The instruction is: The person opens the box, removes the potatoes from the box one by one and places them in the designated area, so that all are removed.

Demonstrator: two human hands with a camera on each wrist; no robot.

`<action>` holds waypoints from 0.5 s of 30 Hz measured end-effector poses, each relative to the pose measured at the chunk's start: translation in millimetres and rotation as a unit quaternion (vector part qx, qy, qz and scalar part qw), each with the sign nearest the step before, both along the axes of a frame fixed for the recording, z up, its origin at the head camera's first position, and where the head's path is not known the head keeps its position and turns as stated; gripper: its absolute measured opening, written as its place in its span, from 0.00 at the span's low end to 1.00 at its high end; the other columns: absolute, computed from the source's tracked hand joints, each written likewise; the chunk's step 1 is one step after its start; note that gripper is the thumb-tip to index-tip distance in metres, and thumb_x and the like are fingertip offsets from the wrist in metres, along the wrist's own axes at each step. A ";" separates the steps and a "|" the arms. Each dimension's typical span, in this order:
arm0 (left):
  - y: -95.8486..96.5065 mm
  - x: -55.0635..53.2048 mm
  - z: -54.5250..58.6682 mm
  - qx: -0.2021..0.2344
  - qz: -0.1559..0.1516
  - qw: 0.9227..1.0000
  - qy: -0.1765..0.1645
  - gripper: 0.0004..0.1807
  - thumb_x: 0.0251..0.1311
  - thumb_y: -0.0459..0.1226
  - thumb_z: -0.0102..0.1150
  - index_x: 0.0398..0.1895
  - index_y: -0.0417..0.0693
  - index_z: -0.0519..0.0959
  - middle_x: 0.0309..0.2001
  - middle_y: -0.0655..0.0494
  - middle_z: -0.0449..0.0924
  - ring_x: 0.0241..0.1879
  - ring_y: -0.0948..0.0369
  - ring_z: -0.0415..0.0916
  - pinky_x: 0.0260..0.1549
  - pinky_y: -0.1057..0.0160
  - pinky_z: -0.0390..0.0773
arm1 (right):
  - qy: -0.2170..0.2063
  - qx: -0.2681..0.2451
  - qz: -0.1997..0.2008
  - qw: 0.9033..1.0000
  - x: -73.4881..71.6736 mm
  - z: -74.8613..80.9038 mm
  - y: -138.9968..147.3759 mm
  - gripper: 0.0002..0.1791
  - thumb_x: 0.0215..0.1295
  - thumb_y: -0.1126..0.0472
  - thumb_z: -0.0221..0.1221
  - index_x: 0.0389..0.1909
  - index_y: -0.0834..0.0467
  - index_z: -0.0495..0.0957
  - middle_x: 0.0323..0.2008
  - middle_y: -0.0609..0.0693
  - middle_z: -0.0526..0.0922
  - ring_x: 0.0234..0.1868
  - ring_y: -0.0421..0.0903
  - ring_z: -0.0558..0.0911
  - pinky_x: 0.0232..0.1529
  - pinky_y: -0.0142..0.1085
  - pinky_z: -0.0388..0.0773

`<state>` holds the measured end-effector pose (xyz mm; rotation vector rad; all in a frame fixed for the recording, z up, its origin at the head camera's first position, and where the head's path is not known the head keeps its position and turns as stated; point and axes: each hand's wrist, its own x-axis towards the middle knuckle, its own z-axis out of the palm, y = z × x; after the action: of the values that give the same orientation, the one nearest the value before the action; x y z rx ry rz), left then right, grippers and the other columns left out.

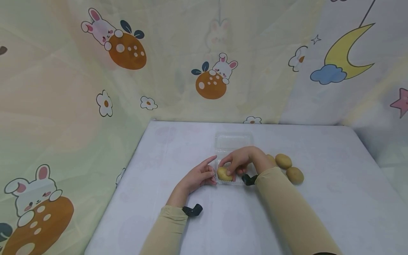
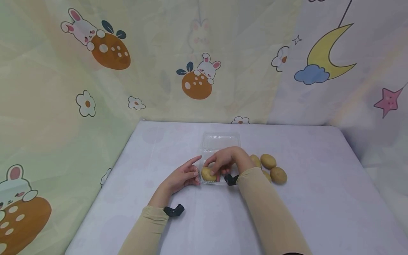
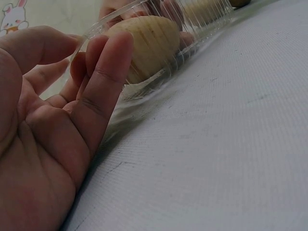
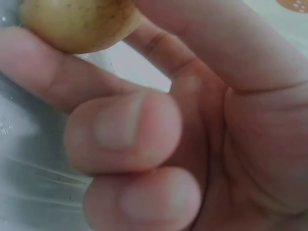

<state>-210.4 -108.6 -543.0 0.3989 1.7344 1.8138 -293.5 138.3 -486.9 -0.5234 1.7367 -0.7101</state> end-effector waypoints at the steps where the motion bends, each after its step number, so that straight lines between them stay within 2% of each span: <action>1: 0.0 -0.1 -0.1 0.000 -0.001 1.000 0.001 0.37 0.70 0.33 0.52 0.78 0.62 0.52 0.38 0.55 0.73 0.35 0.58 0.82 0.46 0.55 0.86 | 0.001 0.000 0.000 1.000 -0.1 0.8 -0.2 0.27 0.61 0.47 0.67 0.61 0.35 0.73 0.38 0.57 0.89 0.18 0.41 0.68 0.19 0.30 0.67; 7: 0.0 -0.5 -0.6 0.002 -0.003 1.000 0.003 0.37 0.70 0.33 0.52 0.78 0.62 0.53 0.38 0.55 0.73 0.36 0.57 0.83 0.46 0.54 0.85 | 0.016 0.000 -0.003 1.000 1.5 10.2 -0.8 0.28 0.61 0.47 0.67 0.62 0.34 0.72 0.39 0.57 0.89 0.19 0.41 0.68 0.20 0.30 0.66; 15: -0.2 -0.7 -2.0 -0.001 0.012 1.000 -0.013 0.35 0.70 0.33 0.53 0.75 0.69 0.58 0.38 0.54 0.73 0.36 0.56 0.82 0.46 0.53 0.85 | 0.084 -0.015 -0.015 0.996 2.6 29.5 7.5 0.26 0.60 0.45 0.67 0.60 0.32 0.73 0.40 0.58 0.88 0.20 0.43 0.67 0.22 0.32 0.63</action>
<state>-211.2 -108.7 -545.0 0.3550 1.7298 1.8261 -291.0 145.8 -457.4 -0.5926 1.8953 -0.7331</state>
